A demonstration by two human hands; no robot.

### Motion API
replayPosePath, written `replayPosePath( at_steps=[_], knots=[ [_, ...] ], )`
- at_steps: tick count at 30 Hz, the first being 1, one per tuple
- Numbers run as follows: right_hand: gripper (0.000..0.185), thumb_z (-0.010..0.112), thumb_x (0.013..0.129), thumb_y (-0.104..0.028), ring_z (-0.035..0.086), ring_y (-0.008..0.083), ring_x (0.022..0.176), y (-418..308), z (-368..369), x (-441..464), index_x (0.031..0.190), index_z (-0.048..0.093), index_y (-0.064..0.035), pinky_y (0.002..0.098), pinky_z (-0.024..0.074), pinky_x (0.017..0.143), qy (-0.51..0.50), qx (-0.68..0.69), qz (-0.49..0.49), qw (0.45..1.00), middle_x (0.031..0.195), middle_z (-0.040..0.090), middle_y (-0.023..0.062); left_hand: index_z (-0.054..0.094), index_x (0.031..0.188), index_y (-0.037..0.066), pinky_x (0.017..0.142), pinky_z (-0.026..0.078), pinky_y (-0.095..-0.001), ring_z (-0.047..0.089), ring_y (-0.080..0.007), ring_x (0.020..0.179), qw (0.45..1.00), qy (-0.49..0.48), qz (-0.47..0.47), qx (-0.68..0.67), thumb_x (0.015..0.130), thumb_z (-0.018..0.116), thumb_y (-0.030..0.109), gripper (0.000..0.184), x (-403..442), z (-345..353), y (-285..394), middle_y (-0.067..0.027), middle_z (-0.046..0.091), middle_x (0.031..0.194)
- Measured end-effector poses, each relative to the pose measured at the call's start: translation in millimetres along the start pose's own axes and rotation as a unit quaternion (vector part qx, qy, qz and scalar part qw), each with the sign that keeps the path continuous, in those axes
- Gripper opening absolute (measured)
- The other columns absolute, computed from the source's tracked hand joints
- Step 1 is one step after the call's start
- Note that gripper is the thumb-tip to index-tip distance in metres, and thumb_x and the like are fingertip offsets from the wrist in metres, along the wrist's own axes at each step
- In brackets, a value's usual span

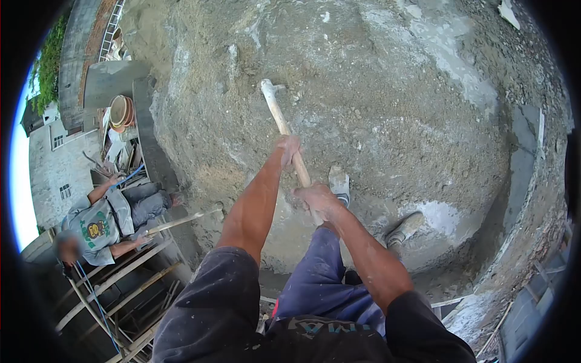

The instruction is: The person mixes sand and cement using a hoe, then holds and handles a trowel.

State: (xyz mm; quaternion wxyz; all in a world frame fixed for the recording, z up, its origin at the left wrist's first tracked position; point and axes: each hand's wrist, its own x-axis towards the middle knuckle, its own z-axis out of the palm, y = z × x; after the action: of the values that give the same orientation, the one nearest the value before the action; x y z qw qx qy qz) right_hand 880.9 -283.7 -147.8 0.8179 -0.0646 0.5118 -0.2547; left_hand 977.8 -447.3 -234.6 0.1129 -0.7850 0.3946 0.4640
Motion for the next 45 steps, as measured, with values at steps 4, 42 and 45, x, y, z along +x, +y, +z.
replayPosePath(
  at_steps=[4, 42, 45],
  knots=[
    [0.024, 0.065, 0.086, -0.023, 0.047, 0.0120, 0.045, -47, -45, -68, 0.076, 0.052, -0.0054, 0.0304, 0.0388, 0.038, -0.024, 0.141, -0.035, 0.989, 0.056, 0.047, 0.0005, 0.056, 0.082, 0.006, 0.053, 0.046, -0.0384, 0.054, -0.0197, 0.060, 0.986, -0.111, 0.036, -0.116, 0.084, 0.059, 0.020, 0.014, -31, 23, 56, -0.0051, 0.052, 0.066],
    [0.020, 0.057, 0.086, -0.019, 0.054, 0.0173, 0.053, -144, 31, 154, 0.082, 0.057, 0.0006, 0.0349, 0.0427, 0.047, 0.079, -0.004, -0.143, 0.987, 0.065, 0.057, 0.0080, 0.058, 0.087, -0.006, 0.063, 0.052, -0.0447, 0.065, -0.0416, 0.073, 0.956, 0.133, 0.241, 0.101, 0.089, 0.055, 0.035, 0.041, 72, -73, 138, -0.0252, 0.065, 0.079],
    [0.022, 0.057, 0.086, -0.021, 0.053, 0.0181, 0.051, -126, 9, 105, 0.087, 0.054, 0.0012, 0.0351, 0.0422, 0.046, 0.095, -0.029, -0.103, 0.990, 0.062, 0.055, 0.0075, 0.059, 0.079, -0.003, 0.050, 0.049, -0.0389, 0.063, -0.0303, 0.056, 0.970, 0.039, 0.240, 0.029, 0.086, 0.060, 0.033, 0.036, 50, -46, 98, -0.0158, 0.063, 0.069]
  ],
)
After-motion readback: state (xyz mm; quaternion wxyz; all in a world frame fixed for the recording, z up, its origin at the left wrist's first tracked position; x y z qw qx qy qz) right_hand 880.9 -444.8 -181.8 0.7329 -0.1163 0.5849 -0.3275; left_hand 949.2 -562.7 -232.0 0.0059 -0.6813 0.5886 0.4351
